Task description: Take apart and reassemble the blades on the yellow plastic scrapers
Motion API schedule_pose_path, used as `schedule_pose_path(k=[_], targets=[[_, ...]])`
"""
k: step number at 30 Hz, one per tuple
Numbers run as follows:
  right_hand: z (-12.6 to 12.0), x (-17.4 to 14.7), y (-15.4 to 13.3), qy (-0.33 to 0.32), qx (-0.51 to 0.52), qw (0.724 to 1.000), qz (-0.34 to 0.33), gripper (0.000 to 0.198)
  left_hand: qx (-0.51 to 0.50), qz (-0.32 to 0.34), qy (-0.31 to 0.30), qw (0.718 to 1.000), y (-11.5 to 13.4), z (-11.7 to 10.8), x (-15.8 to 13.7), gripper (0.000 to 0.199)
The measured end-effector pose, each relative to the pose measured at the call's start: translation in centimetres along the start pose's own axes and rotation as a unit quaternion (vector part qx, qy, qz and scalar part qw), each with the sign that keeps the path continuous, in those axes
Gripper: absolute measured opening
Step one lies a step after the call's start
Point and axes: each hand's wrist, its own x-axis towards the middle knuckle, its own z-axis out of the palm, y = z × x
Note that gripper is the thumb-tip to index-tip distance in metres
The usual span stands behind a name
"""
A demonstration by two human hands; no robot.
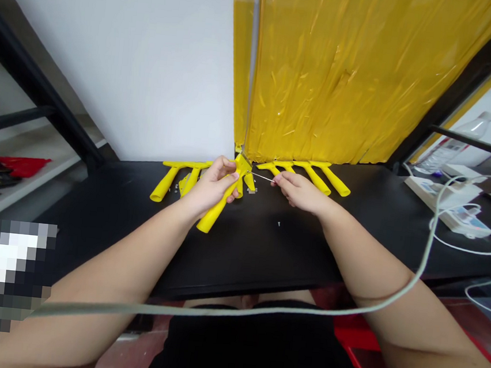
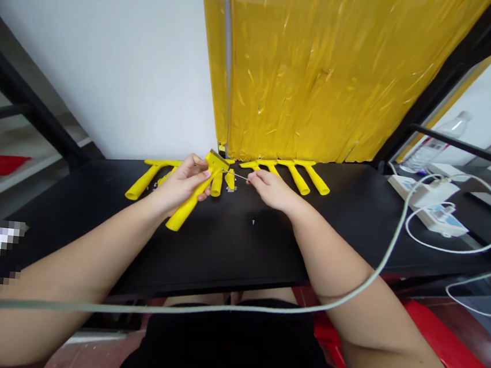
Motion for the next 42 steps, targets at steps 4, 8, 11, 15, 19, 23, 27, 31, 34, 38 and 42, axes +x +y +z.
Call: schedule_pose_path(k=[4, 8, 11, 15, 19, 23, 27, 31, 34, 38, 42], targets=[[0.2, 0.0, 0.4, 0.005, 0.028, 0.999, -0.016, 0.024, 0.001, -0.010, 0.024, 1.000, 0.2, 0.0, 0.1, 0.033], [0.1, 0.6, 0.8, 0.030, 0.032, 0.999, 0.015, 0.027, -0.007, -0.019, 0.025, 0.999, 0.3, 0.2, 0.0, 0.032], [0.1, 1.0, 0.9, 0.040, 0.001, 0.999, 0.015, 0.046, -0.001, -0.019, 0.021, 1.000, 0.2, 0.4, -0.1, 0.030], [0.4, 0.7, 1.0, 0.027, 0.016, 0.999, -0.033, 0.031, 0.022, -0.014, 0.029, 0.999, 0.2, 0.4, 0.0, 0.024], [0.6, 0.6, 1.1, 0.052, 0.003, 0.997, -0.051, 0.025, 0.034, -0.006, 0.036, 0.999, 0.2, 0.2, 0.1, 0.021], [0.5, 1.0, 1.0, 0.044, -0.024, 0.999, -0.013, 0.042, 0.026, -0.009, 0.029, 0.999, 0.1, 0.2, 0.0, 0.023], [0.6, 1.0, 1.0, 0.038, -0.007, 0.999, -0.037, 0.041, 0.034, -0.011, 0.029, 0.999, -0.2, 0.2, 0.0, 0.025], [0.9, 0.8, 1.4, 0.049, 0.020, 0.996, -0.078, 0.028, 0.044, -0.003, 0.037, 0.998, -0.4, -0.1, 0.1, 0.029], [0.9, 1.1, 1.6, 0.056, -0.008, 0.996, -0.064, 0.028, 0.043, -0.007, 0.038, 0.998, -0.3, -0.1, 0.1, 0.033], [0.9, 1.4, 1.6, 0.031, -0.019, 0.999, -0.034, 0.049, 0.041, -0.004, 0.029, 0.999, -0.3, 0.0, 0.1, 0.034], [1.1, 1.1, 1.5, 0.044, 0.025, 0.997, -0.060, 0.032, 0.044, 0.004, 0.027, 0.999, -0.4, 0.1, 0.0, 0.030]])
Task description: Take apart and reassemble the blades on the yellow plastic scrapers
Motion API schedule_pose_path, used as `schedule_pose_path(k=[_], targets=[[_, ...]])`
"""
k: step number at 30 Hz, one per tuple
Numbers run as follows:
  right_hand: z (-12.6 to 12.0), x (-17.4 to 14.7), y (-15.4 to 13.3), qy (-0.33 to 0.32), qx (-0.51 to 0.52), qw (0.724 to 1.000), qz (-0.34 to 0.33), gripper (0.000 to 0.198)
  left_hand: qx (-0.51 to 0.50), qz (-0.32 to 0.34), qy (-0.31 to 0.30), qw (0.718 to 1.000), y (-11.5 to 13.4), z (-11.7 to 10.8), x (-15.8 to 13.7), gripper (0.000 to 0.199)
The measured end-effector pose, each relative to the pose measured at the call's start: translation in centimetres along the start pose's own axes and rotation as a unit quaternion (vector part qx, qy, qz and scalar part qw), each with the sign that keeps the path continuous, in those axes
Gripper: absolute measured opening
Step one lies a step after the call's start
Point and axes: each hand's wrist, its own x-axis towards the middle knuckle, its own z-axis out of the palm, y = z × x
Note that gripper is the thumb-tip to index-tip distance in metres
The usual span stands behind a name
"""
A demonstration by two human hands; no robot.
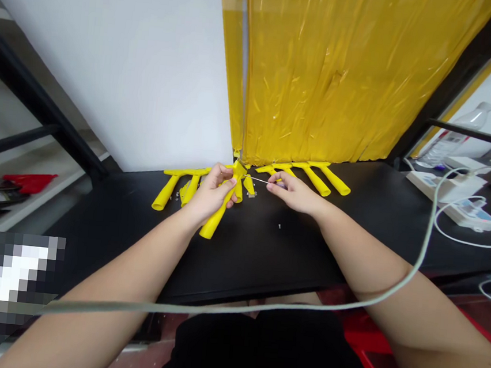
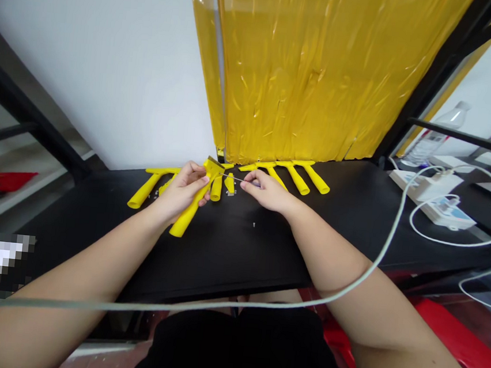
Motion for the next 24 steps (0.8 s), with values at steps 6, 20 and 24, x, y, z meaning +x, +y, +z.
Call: schedule_pose_path(k=[6, 20, 24], targets=[[-0.23, 0.17, -0.34, 0.013, -0.031, 0.999, 0.021, 0.037, -0.005, -0.005, -0.003, 1.000, 0.13, 0.00, -0.07, 0.032], [-0.04, 0.17, -0.50, 0.089, -0.039, 0.995, -0.018, 0.029, -0.014, 0.012, -0.008, 1.000, -0.04, 0.11, -0.17, 0.033], [0.01, 0.07, -0.55, 0.042, 0.071, 0.996, 0.029, 0.039, -0.014, 0.016, -0.020, 1.000, -0.16, 0.10, -0.31, 0.035]])
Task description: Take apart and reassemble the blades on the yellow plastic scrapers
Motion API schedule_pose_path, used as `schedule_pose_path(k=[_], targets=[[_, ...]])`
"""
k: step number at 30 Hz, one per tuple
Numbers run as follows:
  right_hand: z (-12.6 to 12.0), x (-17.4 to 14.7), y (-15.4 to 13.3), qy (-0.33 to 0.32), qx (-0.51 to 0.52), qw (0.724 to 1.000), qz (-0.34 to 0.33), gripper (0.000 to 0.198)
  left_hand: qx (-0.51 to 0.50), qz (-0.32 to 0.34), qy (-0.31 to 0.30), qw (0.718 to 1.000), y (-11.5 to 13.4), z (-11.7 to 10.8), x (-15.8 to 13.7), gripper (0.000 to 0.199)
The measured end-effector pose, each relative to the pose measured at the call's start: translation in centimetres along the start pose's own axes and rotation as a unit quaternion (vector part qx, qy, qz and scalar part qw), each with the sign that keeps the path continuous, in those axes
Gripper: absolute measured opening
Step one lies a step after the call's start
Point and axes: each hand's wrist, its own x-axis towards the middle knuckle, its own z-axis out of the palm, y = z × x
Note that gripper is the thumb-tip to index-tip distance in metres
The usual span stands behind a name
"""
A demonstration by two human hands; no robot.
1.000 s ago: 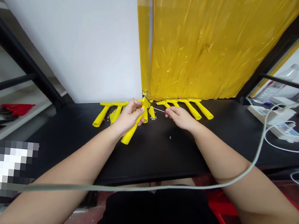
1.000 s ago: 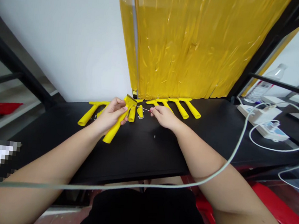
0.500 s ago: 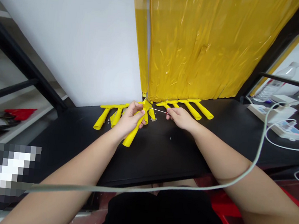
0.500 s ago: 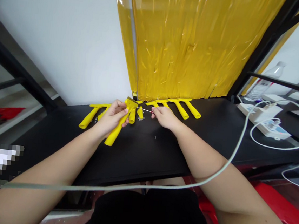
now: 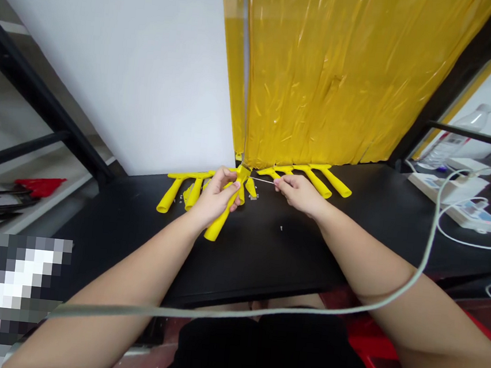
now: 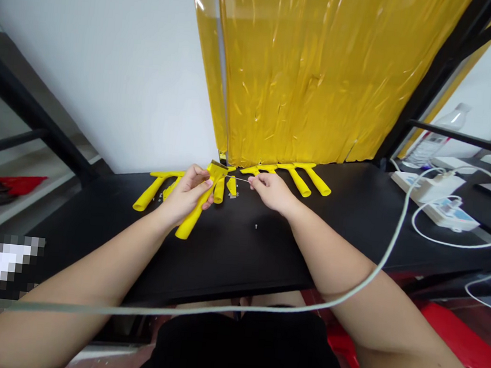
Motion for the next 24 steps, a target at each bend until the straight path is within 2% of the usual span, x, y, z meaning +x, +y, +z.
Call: schedule_pose_path(k=[4, 7, 9, 12, 15, 17, 19, 21, 24], targets=[[-0.3, -0.2, -0.4, -0.057, 0.189, 0.974, 0.112, 0.039, 0.004, 0.010, -0.013, 1.000, 0.1, 0.1, -0.1, 0.038], [-0.5, -0.3, -1.0, -0.078, 0.259, 0.947, 0.175, 0.038, 0.012, 0.037, -0.029, 0.999, 0.3, 0.1, -0.1, 0.039], [-0.3, -0.3, -1.3, -0.080, 0.272, 0.941, 0.183, 0.038, 0.020, 0.056, -0.037, 0.998, 0.5, 0.1, -0.1, 0.038], [0.3, -0.5, -1.3, -0.068, 0.216, 0.965, 0.133, 0.038, 0.036, 0.059, -0.029, 0.997, 0.7, 0.1, -0.1, 0.035], [0.7, -0.8, -1.3, -0.026, 0.028, 0.999, 0.011, 0.040, 0.042, 0.041, -0.004, 0.998, 0.8, 0.3, -0.1, 0.035], [0.7, -1.1, -1.4, 0.009, -0.108, 0.991, -0.082, 0.040, 0.036, 0.033, 0.003, 0.999, 0.7, 0.4, -0.1, 0.035], [0.5, -1.2, -1.5, 0.026, -0.170, 0.976, -0.132, 0.042, 0.033, 0.038, -0.004, 0.999, 0.8, 0.4, -0.2, 0.034], [0.4, -1.2, -1.6, 0.015, -0.138, 0.983, -0.123, 0.044, 0.038, 0.047, -0.018, 0.998, 0.9, 0.3, -0.2, 0.034], [0.5, -1.1, -1.7, -0.041, 0.045, 0.998, -0.021, 0.049, 0.046, 0.063, -0.026, 0.997, 1.3, 0.3, -0.5, 0.036]])
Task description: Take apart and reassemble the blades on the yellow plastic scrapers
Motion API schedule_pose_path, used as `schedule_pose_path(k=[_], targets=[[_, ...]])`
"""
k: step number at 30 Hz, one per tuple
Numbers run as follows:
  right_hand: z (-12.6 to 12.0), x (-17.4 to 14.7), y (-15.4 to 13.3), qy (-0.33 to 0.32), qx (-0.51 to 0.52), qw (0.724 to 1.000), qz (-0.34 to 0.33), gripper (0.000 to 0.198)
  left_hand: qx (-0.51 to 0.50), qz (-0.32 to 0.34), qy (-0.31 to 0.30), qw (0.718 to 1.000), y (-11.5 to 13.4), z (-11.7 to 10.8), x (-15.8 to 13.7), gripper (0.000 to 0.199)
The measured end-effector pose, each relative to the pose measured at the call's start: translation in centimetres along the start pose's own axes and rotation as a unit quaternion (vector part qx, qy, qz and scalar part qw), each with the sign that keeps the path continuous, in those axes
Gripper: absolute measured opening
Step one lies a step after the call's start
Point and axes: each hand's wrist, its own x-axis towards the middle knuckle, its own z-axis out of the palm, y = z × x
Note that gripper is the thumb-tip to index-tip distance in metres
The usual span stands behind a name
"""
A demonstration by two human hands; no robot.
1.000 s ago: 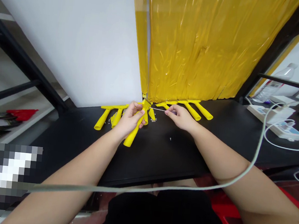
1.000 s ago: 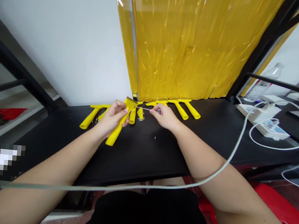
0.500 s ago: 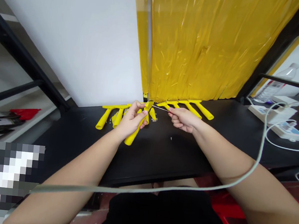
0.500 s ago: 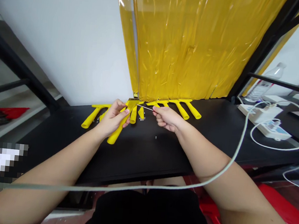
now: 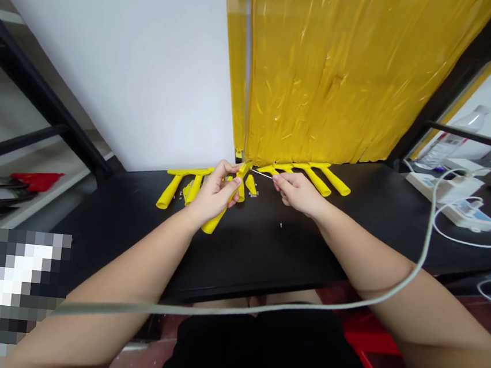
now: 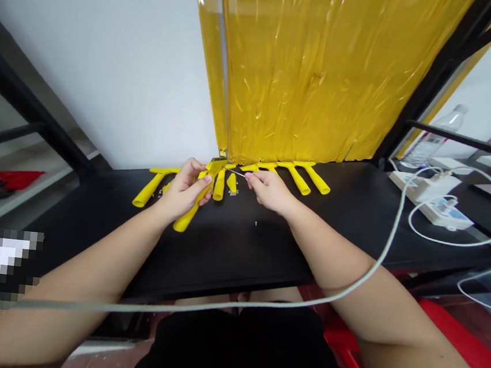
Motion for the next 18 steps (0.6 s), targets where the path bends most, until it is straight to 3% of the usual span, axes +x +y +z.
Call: schedule_pose_path(k=[4, 8, 14, 18], targets=[[0.0, 0.0, -0.3, -0.058, 0.197, 0.975, 0.089, 0.050, -0.002, 0.029, 0.000, 1.000, 0.6, 0.0, -0.2, 0.034], [-0.5, 0.0, -0.5, -0.091, 0.234, 0.961, 0.119, 0.048, 0.023, 0.059, -0.021, 0.998, 0.5, -0.1, -0.3, 0.024], [-1.8, 0.3, 0.2, -0.120, 0.081, 0.987, 0.073, 0.028, 0.001, 0.036, -0.011, 0.999, -0.4, -0.5, 0.3, 0.029], [-3.3, -0.3, 0.0, -0.197, -0.046, 0.976, 0.079, 0.015, -0.056, -0.016, 0.048, 0.997, -0.6, -1.4, 1.0, 0.034]])
